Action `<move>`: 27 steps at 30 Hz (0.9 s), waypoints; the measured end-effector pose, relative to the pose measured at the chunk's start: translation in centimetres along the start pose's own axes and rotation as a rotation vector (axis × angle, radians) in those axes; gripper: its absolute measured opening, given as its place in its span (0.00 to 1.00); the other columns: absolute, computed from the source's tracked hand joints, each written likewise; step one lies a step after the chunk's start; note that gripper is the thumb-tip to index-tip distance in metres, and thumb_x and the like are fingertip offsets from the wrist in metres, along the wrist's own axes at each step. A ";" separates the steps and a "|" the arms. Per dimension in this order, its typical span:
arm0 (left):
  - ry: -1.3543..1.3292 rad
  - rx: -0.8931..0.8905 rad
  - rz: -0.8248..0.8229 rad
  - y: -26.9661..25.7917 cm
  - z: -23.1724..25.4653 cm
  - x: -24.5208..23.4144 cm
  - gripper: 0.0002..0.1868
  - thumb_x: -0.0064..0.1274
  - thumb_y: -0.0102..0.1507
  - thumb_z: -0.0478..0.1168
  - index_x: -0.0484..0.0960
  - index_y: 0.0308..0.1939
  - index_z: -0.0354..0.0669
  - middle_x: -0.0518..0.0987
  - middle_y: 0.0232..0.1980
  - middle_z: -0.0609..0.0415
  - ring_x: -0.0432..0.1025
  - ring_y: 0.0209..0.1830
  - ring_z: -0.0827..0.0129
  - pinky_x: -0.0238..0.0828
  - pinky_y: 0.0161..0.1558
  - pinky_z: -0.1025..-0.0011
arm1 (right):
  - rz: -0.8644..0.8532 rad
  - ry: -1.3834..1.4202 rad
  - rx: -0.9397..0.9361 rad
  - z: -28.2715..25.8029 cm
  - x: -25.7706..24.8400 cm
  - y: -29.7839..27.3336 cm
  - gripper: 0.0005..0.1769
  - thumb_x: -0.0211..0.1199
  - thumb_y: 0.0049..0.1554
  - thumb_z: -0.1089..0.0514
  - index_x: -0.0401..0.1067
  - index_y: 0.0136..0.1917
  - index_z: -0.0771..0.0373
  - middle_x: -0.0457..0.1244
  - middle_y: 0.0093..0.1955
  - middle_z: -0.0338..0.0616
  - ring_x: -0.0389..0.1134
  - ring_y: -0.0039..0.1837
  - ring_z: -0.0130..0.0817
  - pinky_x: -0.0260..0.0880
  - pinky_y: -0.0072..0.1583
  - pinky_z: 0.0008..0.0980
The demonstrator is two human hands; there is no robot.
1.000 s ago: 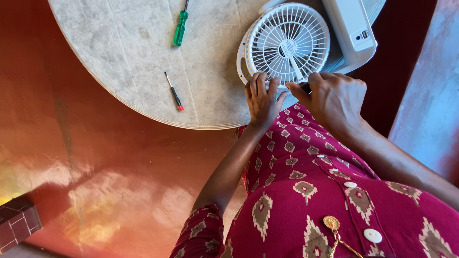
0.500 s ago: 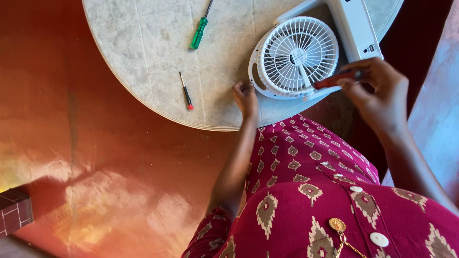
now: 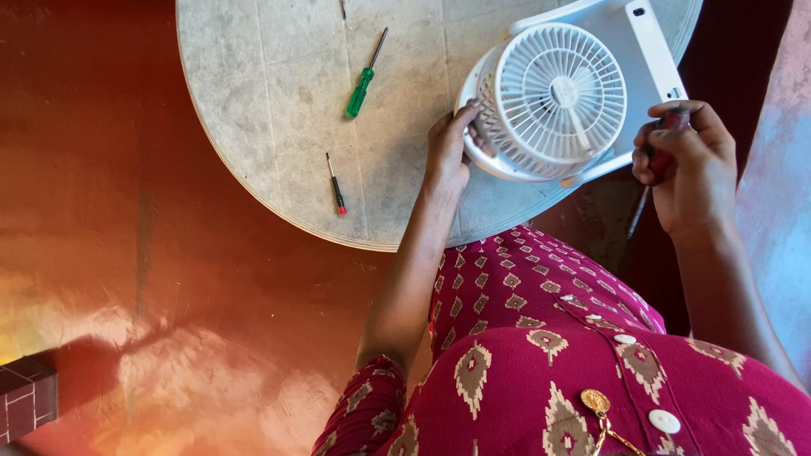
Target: The person assembles a small white portable fan on a round table. They use a screwdriver to tighten screws on the fan's front grille and base, then rotate the fan to access and secure additional screws on the opposite side.
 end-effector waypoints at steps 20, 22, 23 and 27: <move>-0.214 0.405 -0.108 -2.2 10.5 8.2 0.19 0.42 0.65 0.22 0.66 0.61 0.27 0.74 0.58 0.40 0.74 0.60 0.55 0.74 0.65 0.60 | -0.515 -0.982 -0.724 -0.4 13.8 12.3 0.50 0.82 0.54 0.43 0.62 0.79 0.64 0.68 0.54 0.54 0.69 0.46 0.37 0.72 0.48 0.34; -0.105 0.402 -0.170 -1.8 12.5 7.5 0.17 0.44 0.68 0.24 0.68 0.61 0.21 0.74 0.61 0.33 0.74 0.62 0.54 0.75 0.65 0.61 | -0.632 -0.982 -0.633 -0.1 15.3 14.8 0.46 0.81 0.55 0.45 0.65 0.79 0.61 0.69 0.50 0.50 0.67 0.46 0.36 0.71 0.49 0.35; -0.050 0.402 -0.197 -2.0 13.9 6.9 0.16 0.45 0.70 0.25 0.69 0.61 0.18 0.74 0.62 0.30 0.74 0.63 0.54 0.76 0.65 0.61 | -0.699 -0.987 -0.660 -0.4 16.7 15.6 0.45 0.81 0.54 0.45 0.65 0.78 0.60 0.69 0.51 0.49 0.68 0.47 0.34 0.72 0.51 0.34; 0.724 0.634 0.020 -6.8 17.9 3.3 0.25 0.57 0.68 0.40 0.72 0.66 0.31 0.77 0.64 0.32 0.73 0.61 0.46 0.75 0.63 0.56 | -0.790 -1.169 -0.674 -1.0 19.5 16.4 0.47 0.80 0.52 0.46 0.66 0.79 0.55 0.69 0.49 0.47 0.70 0.47 0.34 0.73 0.51 0.36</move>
Point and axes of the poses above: each hand's wrist, its own y-axis towards the middle knuckle, its own x-axis out of the palm, z = x × y, the point moved 6 cm from there along y, towards the middle knuckle
